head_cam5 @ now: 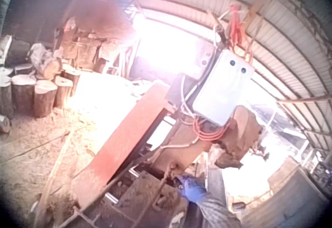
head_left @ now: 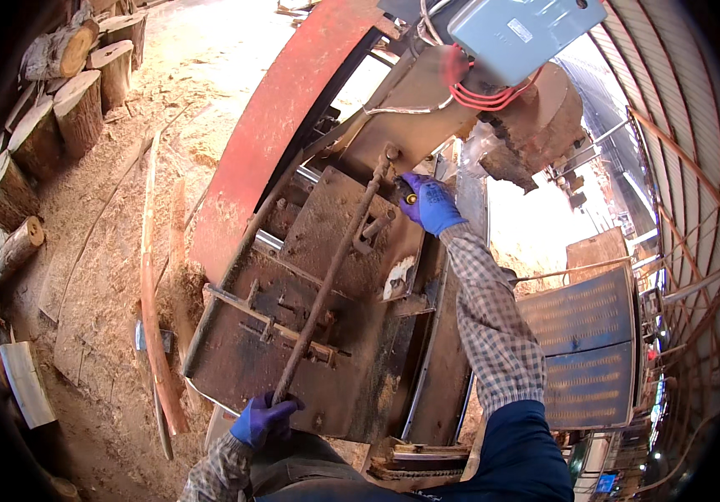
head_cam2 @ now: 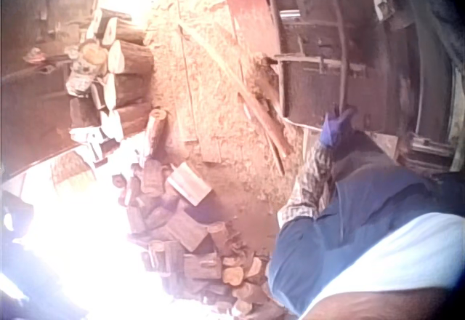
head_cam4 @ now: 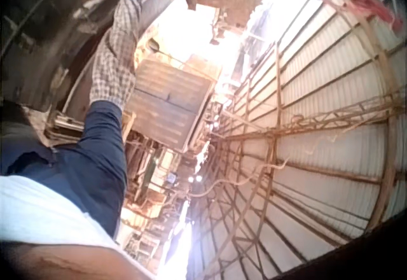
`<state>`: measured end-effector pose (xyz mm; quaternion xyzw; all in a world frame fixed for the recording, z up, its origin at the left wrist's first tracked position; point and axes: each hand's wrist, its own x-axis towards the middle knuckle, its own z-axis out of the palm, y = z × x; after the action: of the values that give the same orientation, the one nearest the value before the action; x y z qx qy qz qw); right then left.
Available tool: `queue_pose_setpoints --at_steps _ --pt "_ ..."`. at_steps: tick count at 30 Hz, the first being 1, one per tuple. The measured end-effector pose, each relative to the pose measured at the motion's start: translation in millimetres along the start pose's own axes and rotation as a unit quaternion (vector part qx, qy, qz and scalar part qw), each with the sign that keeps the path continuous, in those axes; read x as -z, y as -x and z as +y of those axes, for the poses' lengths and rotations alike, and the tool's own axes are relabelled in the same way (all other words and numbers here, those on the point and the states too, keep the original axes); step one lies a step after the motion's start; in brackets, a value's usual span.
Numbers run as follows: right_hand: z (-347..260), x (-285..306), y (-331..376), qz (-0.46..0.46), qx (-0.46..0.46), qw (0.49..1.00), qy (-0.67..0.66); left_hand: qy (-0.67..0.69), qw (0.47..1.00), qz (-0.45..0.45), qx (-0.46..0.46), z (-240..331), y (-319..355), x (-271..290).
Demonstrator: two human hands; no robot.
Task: The person uses a screwdriver to adjust components on a large industrial saw, including the chain and blade area. They also handle a coiled orange air hose and a green spray bottle, moving them on the machine's surface. The person repeatedly manipulates the saw's chain and blade guard while working in a woodshop environment.
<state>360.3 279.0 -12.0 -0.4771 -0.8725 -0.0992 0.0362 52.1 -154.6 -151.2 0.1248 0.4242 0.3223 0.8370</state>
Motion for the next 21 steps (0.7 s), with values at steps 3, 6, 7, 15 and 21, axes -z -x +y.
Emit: queue_pose_setpoints --at_steps 3,6,7,15,21 --pt "18.9 -12.7 -12.0 -0.003 0.021 0.999 0.028 0.031 0.999 -0.015 0.012 -2.1 2.6 0.2" --pt "20.9 -13.3 -25.9 -0.028 0.028 0.998 0.049 0.059 0.998 -0.026 0.015 -6.8 1.8 1.6" --pt "23.2 -13.7 -27.5 -0.039 0.026 0.997 0.058 0.066 0.997 -0.031 0.017 -6.8 1.6 1.8" --pt "27.4 -12.5 -43.2 -0.102 0.022 0.993 0.062 0.187 0.971 -0.136 0.059 -10.8 10.6 6.3" --pt "30.1 -15.2 -41.8 -0.096 0.025 0.993 0.068 0.204 0.965 -0.156 0.059 -18.0 5.5 10.8"
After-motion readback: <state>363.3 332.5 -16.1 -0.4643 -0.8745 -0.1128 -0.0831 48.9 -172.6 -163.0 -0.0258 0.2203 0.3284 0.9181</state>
